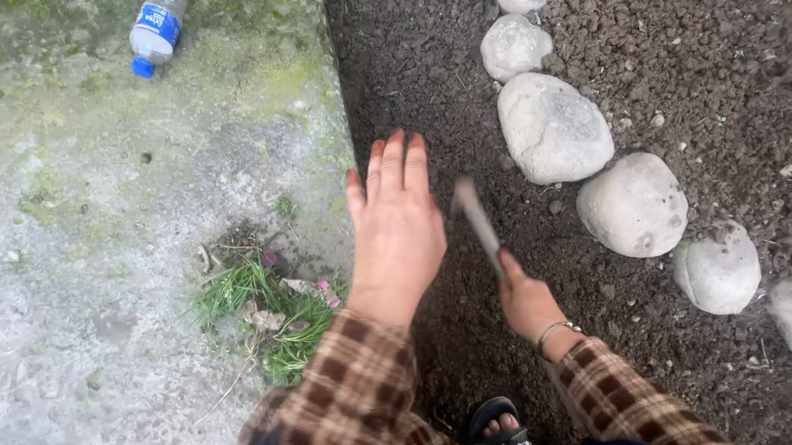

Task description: The person uses a small hand hoe to break up and loosen soil along a garden bed bordered by large stones. The person repeatedly strikes and scrapes the soil surface, moving along the stone border and around the base of a tree.

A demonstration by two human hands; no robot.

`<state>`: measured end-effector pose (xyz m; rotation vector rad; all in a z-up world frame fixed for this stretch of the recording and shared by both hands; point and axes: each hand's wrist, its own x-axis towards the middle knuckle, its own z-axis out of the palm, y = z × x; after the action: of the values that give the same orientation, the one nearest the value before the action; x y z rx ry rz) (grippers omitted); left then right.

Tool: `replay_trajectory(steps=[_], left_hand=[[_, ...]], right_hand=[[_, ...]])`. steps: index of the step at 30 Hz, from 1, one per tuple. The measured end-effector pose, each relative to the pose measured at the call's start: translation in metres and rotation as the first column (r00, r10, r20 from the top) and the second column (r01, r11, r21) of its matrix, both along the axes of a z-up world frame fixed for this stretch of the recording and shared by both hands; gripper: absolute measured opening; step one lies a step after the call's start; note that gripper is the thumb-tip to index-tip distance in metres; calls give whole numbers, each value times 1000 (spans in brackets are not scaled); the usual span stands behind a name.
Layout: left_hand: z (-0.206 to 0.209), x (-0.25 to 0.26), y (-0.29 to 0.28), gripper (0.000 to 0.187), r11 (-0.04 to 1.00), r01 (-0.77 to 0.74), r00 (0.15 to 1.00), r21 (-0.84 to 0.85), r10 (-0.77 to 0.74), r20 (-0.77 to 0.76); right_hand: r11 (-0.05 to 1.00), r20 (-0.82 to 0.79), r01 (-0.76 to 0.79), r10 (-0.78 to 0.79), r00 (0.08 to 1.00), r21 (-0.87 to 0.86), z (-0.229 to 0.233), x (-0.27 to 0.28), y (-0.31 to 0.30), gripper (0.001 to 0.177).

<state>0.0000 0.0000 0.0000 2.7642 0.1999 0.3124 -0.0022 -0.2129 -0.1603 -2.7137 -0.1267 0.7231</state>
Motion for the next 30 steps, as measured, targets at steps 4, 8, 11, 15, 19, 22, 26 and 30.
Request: replay_trajectory(steps=[4,8,11,15,19,22,26,30], left_hand=[[2,-26,19,66,998,57,997,-25,-58,-46],[8,-48,18,73,1000,-22,999,12,21,47],[12,-58,20,73,998,-60,996,-11,61,67],[-16,-47,32,73,992,-98,994,-78,100,31],[-33,-19,37,69,990,-99,994,-104,103,31],[-28,-1,45,71,989,-119,986,-85,128,103],[-25,-1,44,70,981,-160,974,-107,175,143],[-22,-4,48,71,978,-162,967,-135,184,176]], right_hand=[[997,-39,49,-47,998,56,27,-3,1,60],[973,110,86,-111,988,214,58,-6,32,60],[972,149,35,-72,986,233,53,-14,50,62],[998,-111,4,3,994,61,17,-28,35,62],[991,-72,66,-57,996,116,70,-35,55,62],[944,122,77,-122,985,322,72,-18,79,60],[938,112,33,-76,991,344,26,2,87,60],[981,-52,20,-11,999,193,-28,-1,62,59]])
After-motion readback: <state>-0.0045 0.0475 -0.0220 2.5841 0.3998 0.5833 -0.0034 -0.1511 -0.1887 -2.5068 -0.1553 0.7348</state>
